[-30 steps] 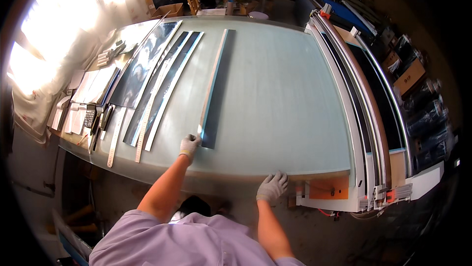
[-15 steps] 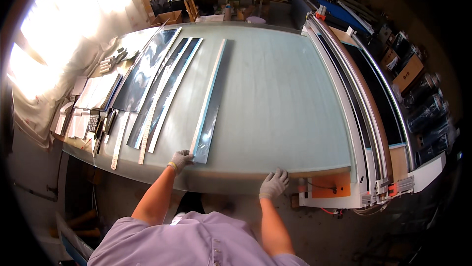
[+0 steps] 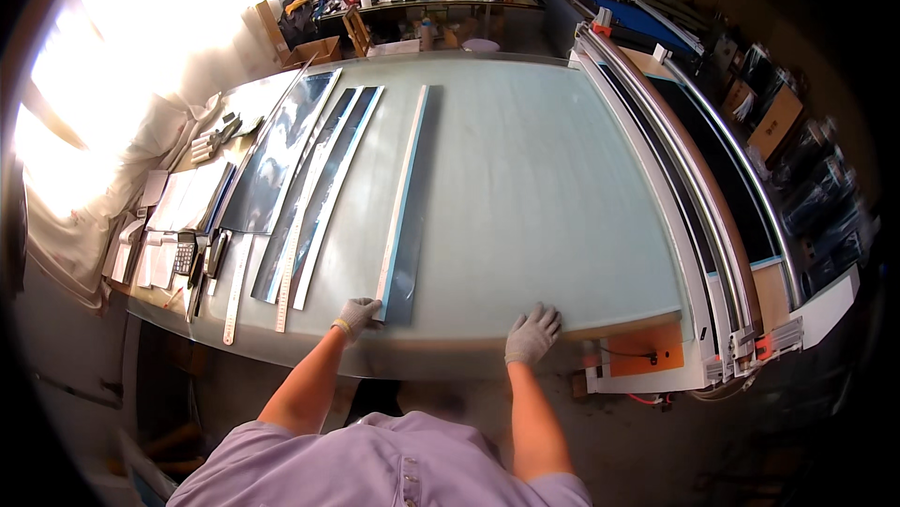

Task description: The person measures several long, thin strips of material on a workbench using a metal ruler. They then peel off protective backing from the strips and use a red marker to make precise marks on them based on the measurements.

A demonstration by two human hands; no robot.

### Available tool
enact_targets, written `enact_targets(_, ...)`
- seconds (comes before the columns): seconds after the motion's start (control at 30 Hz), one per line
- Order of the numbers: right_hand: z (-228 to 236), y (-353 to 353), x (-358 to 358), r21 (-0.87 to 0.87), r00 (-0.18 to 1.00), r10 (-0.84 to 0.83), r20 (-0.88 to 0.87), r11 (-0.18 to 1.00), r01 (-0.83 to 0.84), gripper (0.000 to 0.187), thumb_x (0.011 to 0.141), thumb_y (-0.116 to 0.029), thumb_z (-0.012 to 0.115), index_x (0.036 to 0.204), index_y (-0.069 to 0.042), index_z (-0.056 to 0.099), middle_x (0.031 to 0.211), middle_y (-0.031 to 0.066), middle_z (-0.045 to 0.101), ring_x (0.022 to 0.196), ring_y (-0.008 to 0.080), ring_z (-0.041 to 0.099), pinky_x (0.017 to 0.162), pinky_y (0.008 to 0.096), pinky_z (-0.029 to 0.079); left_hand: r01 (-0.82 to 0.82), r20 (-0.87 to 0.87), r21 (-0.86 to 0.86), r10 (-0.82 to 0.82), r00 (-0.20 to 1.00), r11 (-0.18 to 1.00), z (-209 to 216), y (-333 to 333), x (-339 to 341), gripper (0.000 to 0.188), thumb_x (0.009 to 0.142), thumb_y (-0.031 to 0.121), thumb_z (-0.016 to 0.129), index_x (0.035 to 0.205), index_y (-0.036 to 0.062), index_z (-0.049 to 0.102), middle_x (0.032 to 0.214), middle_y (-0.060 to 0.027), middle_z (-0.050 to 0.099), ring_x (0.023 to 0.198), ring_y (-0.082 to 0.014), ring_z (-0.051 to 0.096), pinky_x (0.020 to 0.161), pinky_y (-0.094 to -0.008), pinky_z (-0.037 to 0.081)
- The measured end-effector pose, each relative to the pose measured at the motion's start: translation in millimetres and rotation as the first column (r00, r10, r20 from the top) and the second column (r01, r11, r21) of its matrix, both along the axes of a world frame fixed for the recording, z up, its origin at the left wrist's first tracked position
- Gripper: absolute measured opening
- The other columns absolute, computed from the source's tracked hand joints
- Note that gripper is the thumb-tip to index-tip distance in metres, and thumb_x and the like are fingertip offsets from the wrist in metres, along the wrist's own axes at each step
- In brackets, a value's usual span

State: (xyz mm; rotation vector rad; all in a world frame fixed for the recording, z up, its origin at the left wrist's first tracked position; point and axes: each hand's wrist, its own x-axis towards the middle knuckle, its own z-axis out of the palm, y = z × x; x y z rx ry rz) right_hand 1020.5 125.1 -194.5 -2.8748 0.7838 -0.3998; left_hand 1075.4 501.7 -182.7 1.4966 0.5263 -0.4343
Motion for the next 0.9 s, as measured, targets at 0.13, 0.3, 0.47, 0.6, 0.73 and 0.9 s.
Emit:
enact_targets(0.13,-2.0,-3.8,7.4,0.034,1.000,-0.012,0.000,0.999,0.012,0.045,0.098,-0.032,0.060,0.135,-0.007,0.054,0.146,0.0182,0.047,0.140,0.0382,0.040,0.117,0.0513,0.032,0.036,0.005,0.002,-0.036,0.999,0.999,1.5,0.2,-0.2,0.039,0.097,0.025,0.072,0.116,-0.0084,0.066,0.092,-0.0123,0.073,0.068,-0.0237,0.074,0.060,-0.0326,0.062)
enact_targets(0.3,-4.6,-5.1,9.4,0.031,1.000,-0.009,0.020,0.999,0.008,0.045,0.097,-0.032,0.061,0.134,-0.007,0.056,0.146,0.0184,0.048,0.139,0.0378,0.042,0.116,0.0513,0.033,0.077,0.012,0.005,-0.077,0.997,0.997,-6.3,5.4,0.0,0.038,0.098,0.025,0.071,0.115,-0.0084,0.066,0.090,-0.0122,0.072,0.069,-0.0235,0.074,0.062,-0.0324,0.062)
enact_targets(0.47,-1.9,-6.5,9.4,0.027,1.000,-0.008,0.020,1.000,0.008,0.046,0.097,-0.033,0.062,0.134,-0.007,0.056,0.145,0.0184,0.049,0.138,0.0377,0.042,0.116,0.0513,0.034,0.078,0.006,-0.008,-0.078,0.997,0.997,-5.9,3.2,-0.2,0.038,0.099,0.026,0.070,0.115,-0.0083,0.066,0.091,-0.0131,0.072,0.071,-0.0236,0.075,0.062,-0.0327,0.062)
enact_targets(0.6,-2.0,-5.9,10.6,0.029,1.000,-0.002,0.019,1.000,0.002,0.045,0.097,-0.033,0.062,0.134,-0.007,0.056,0.145,0.0183,0.049,0.138,0.0378,0.043,0.115,0.0513,0.035,0.090,0.008,-0.007,-0.090,0.996,0.996,-6.9,5.0,-0.4,0.038,0.100,0.028,0.069,0.115,-0.0070,0.066,0.088,-0.0125,0.073,0.068,-0.0227,0.075,0.058,-0.0309,0.060)
enact_targets(0.73,-3.7,-7.2,10.0,0.027,1.000,-0.012,0.022,1.000,0.011,0.045,0.097,-0.032,0.062,0.134,-0.007,0.057,0.144,0.0183,0.049,0.137,0.0379,0.043,0.115,0.0514,0.035,0.108,-0.003,0.012,-0.108,0.994,0.994,3.5,1.1,-0.3,0.038,0.100,0.030,0.068,0.114,-0.0057,0.066,0.085,-0.0121,0.074,0.063,-0.0215,0.074,0.054,-0.0290,0.057)
enact_targets(0.9,-2.4,-5.6,10.1,0.035,1.000,-0.009,0.009,0.999,0.008,0.045,0.098,-0.033,0.060,0.135,-0.008,0.057,0.145,0.0182,0.049,0.138,0.0375,0.043,0.115,0.0508,0.035,0.107,0.020,0.026,-0.108,0.994,0.994,-8.5,6.5,0.8,0.039,0.100,0.032,0.069,0.111,-0.0053,0.067,0.081,-0.0103,0.071,0.063,-0.0219,0.074,0.053,-0.0290,0.057)
